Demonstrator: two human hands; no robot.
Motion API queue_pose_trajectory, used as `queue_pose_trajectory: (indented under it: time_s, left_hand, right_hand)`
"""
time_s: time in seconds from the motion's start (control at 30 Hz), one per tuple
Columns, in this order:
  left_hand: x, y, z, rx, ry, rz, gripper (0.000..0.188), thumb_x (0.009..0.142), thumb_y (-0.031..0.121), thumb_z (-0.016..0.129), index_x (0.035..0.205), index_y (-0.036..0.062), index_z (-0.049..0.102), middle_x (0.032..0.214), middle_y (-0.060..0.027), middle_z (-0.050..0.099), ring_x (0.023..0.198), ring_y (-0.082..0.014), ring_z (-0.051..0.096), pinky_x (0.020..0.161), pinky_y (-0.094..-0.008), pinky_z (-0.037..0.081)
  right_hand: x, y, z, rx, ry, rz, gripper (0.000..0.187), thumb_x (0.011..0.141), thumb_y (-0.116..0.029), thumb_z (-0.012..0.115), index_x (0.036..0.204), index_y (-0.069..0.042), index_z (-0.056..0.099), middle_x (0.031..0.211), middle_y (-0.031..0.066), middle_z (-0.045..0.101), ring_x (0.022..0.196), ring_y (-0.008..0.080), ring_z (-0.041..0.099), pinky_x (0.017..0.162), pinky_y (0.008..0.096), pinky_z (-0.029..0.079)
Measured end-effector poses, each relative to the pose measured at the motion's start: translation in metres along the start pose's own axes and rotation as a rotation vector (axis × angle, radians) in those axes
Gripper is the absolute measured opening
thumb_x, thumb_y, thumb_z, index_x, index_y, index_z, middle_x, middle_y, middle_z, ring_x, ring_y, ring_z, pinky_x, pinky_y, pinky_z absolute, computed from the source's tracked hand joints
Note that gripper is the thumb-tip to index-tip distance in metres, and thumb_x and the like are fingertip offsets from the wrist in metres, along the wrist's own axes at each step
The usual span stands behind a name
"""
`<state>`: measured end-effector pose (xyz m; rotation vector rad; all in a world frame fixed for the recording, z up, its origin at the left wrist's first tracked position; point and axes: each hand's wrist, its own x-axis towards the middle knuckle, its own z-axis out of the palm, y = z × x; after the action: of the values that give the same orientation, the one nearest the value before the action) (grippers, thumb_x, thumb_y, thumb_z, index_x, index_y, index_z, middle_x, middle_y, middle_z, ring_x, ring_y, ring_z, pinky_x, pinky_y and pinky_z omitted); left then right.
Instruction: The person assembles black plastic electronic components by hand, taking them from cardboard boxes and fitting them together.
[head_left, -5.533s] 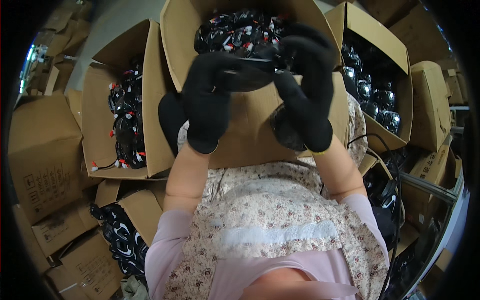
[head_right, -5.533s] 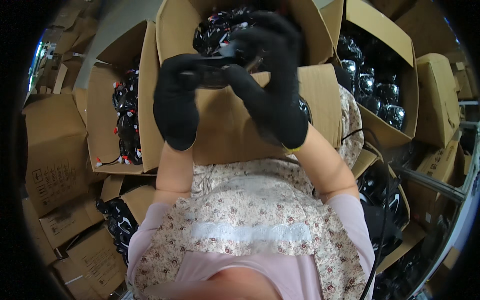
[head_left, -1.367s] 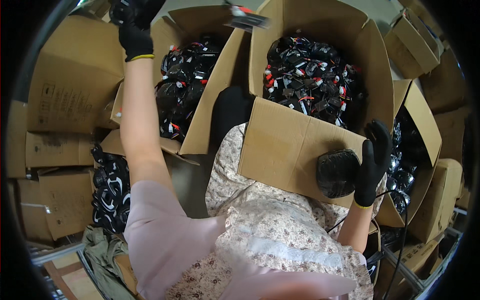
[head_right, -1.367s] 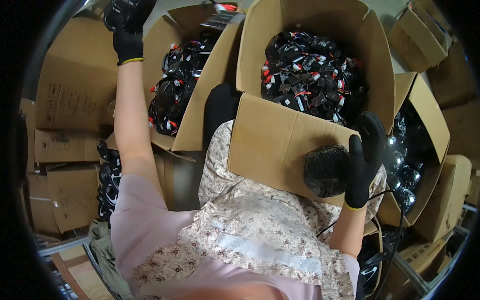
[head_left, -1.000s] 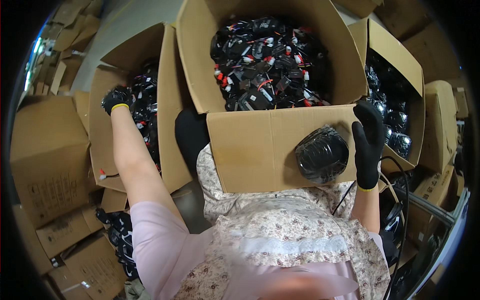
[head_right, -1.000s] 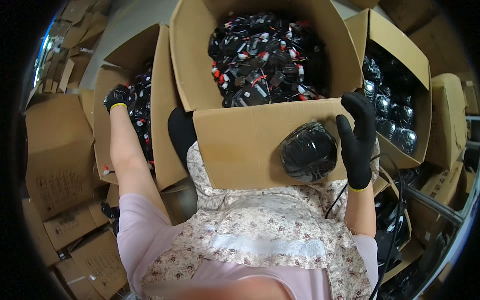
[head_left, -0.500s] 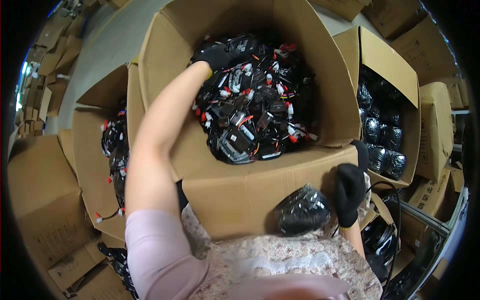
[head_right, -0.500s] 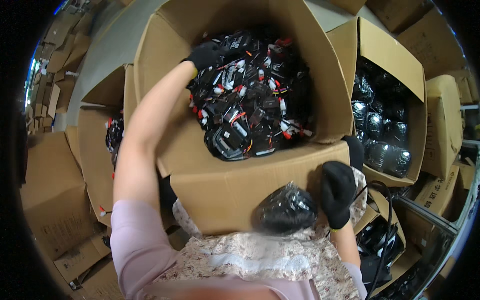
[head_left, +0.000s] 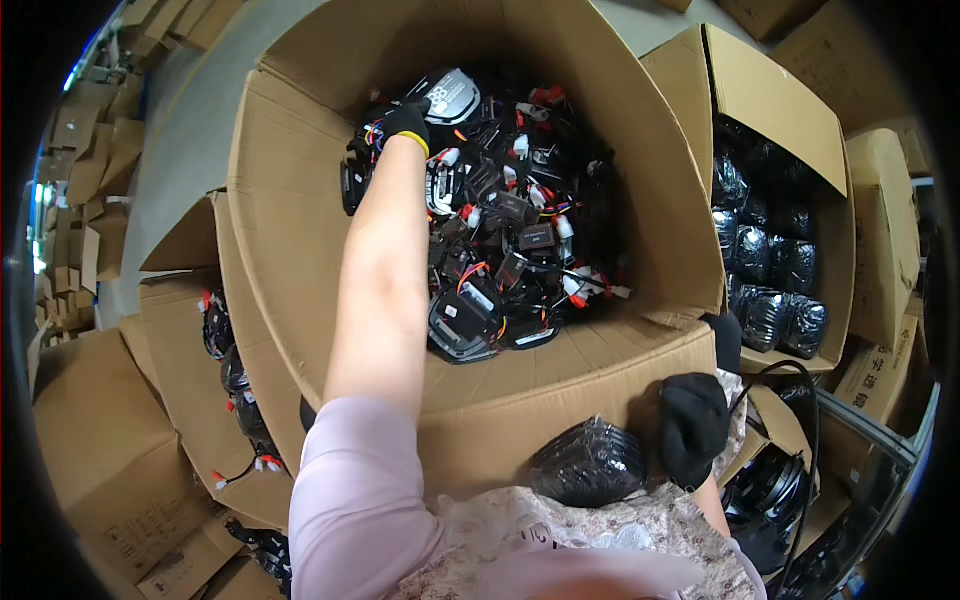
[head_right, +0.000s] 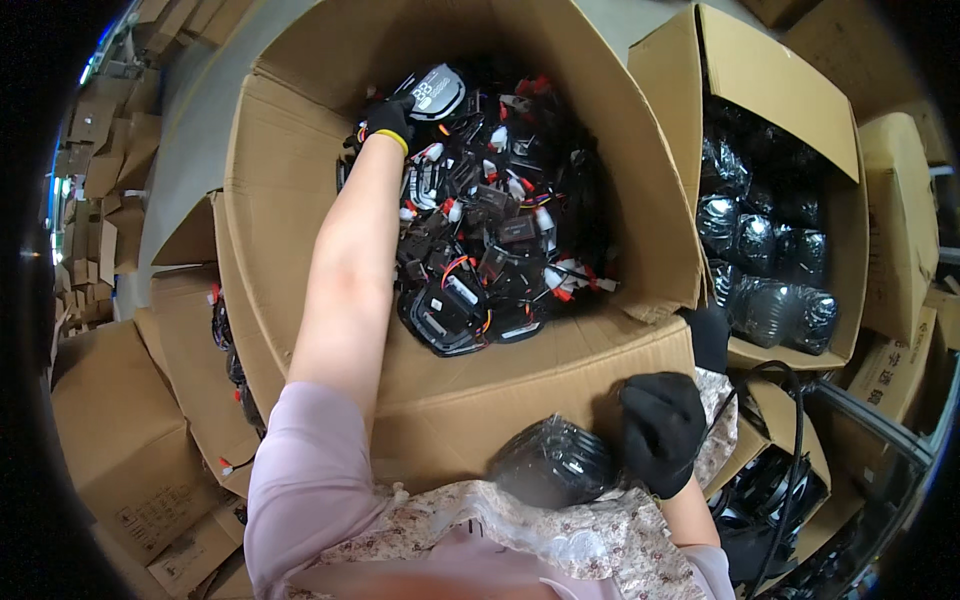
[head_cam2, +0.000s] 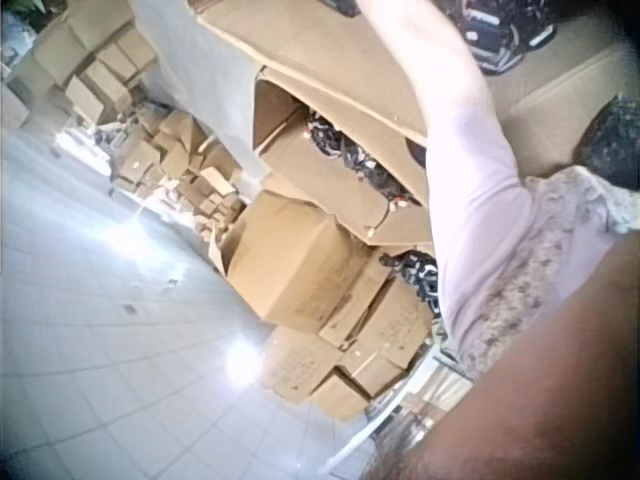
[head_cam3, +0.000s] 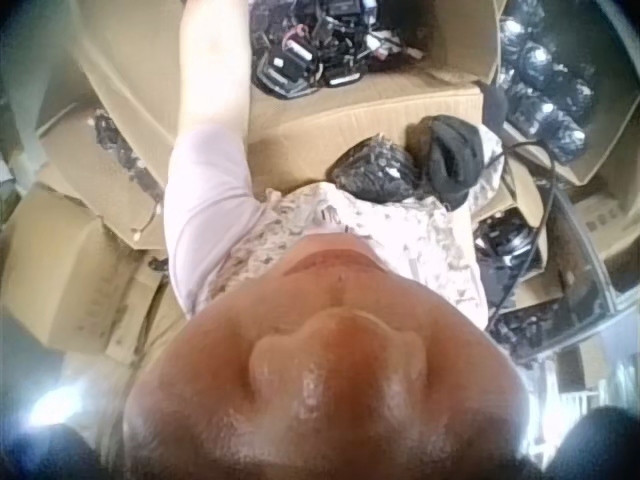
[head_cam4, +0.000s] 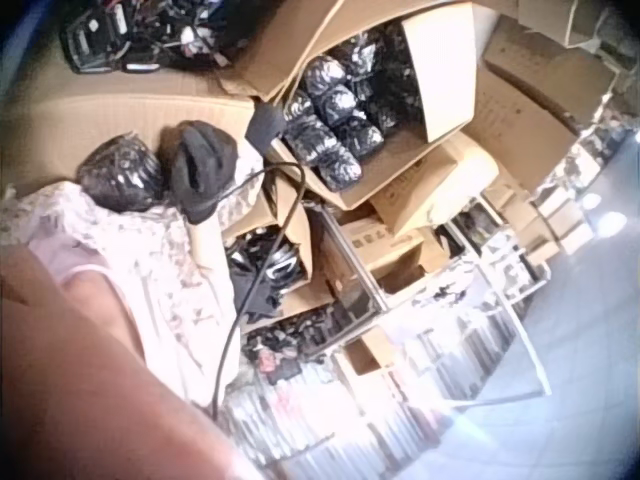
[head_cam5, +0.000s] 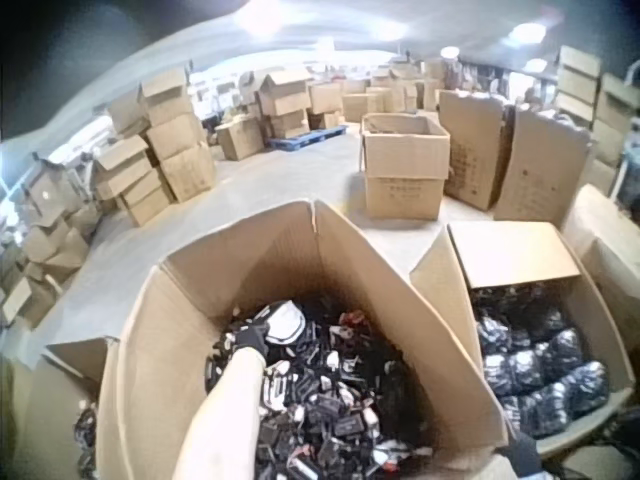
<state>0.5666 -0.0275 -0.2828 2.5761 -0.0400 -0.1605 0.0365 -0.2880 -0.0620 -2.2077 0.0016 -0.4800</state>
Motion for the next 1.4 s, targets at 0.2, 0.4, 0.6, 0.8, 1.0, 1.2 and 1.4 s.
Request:
queue_pose_trajectory:
  time_s: [0.2, 0.4, 0.6, 0.8, 1.0, 1.2, 1.4]
  left_hand:
    - [-0.059, 0.054, -0.091, -1.323, -0.49, 0.301, 0.034, 0.094, 0.011, 0.06, 0.127, 0.0019, 0.059, 0.117, -0.0128, 0.067, 0.107, -0.0256, 0.064, 0.096, -0.0365, 0.049]
    - [-0.143, 0.094, -0.223, 0.123, 0.501, 1.124, 0.039, 0.094, 0.008, 0.059, 0.132, 0.0004, 0.054, 0.124, -0.0103, 0.062, 0.113, -0.0218, 0.06, 0.097, -0.0357, 0.048]
    - [-0.128, -0.136, -0.391, 0.129, 0.533, 1.009, 0.036, 0.096, 0.013, 0.059, 0.13, 0.0007, 0.057, 0.128, -0.0117, 0.061, 0.115, -0.0228, 0.06, 0.097, -0.0362, 0.048]
    - [-0.427, 0.081, -0.251, 0.024, 0.729, 1.012, 0.034, 0.098, 0.019, 0.06, 0.127, 0.0011, 0.06, 0.132, -0.0133, 0.06, 0.118, -0.024, 0.059, 0.098, -0.0368, 0.047]
    - [-0.516, 0.093, -0.172, -1.269, 0.359, 0.401, 0.029, 0.096, 0.012, 0.064, 0.123, 0.0045, 0.059, 0.11, -0.002, 0.065, 0.096, -0.0093, 0.061, 0.081, -0.023, 0.051]
    - [-0.531, 0.131, -0.135, -1.605, 0.109, 0.202, 0.031, 0.088, 0.008, 0.072, 0.115, 0.0052, 0.058, 0.098, 0.0033, 0.061, 0.082, -0.0053, 0.055, 0.072, -0.0213, 0.047]
    - [-0.534, 0.159, -0.111, -1.549, 0.137, 0.198, 0.044, 0.084, 0.008, 0.074, 0.124, 0.0036, 0.054, 0.112, -0.0037, 0.062, 0.1, -0.0093, 0.059, 0.088, -0.0265, 0.049]
  right_hand:
    - [-0.016, -0.011, -0.002, -0.047, 0.026, 0.01, 0.03, 0.076, 0.009, 0.063, 0.104, -0.002, 0.066, 0.101, 0.0166, 0.065, 0.092, 0.0332, 0.063, 0.08, 0.0379, 0.05]
    - [-0.044, 0.012, -0.001, -0.064, 0.094, 0.059, 0.024, 0.081, 0.002, 0.063, 0.104, -0.002, 0.066, 0.103, 0.0163, 0.066, 0.097, 0.0344, 0.062, 0.089, 0.0404, 0.049]
    - [-0.043, 0.001, 0.006, 0.396, 0.225, 0.118, 0.034, 0.086, -0.001, 0.064, 0.119, -0.003, 0.058, 0.12, 0.0118, 0.058, 0.112, 0.0219, 0.057, 0.096, 0.0317, 0.045]
    - [-0.065, -0.09, 0.007, -0.318, 0.021, -0.099, 0.088, 0.058, -0.038, 0.087, 0.135, -0.013, 0.053, 0.14, 0.0209, 0.043, 0.13, 0.0434, 0.04, 0.106, 0.0512, 0.035]
    - [-0.089, -0.108, 0.034, -0.612, -0.113, -0.123, 0.078, 0.057, -0.031, 0.084, 0.129, -0.018, 0.058, 0.135, 0.0202, 0.046, 0.123, 0.0446, 0.043, 0.098, 0.0492, 0.039]
    - [-0.074, -0.085, 0.007, -0.22, -0.176, -0.188, 0.084, 0.057, -0.023, 0.087, 0.133, -0.013, 0.053, 0.131, 0.0175, 0.047, 0.123, 0.0388, 0.046, 0.098, 0.0462, 0.044]
    - [-0.074, -0.07, 0.009, 0.446, -0.207, 0.181, 0.096, 0.058, -0.014, 0.089, 0.141, -0.007, 0.042, 0.132, 0.0109, 0.044, 0.124, 0.0274, 0.05, 0.105, 0.0381, 0.044]
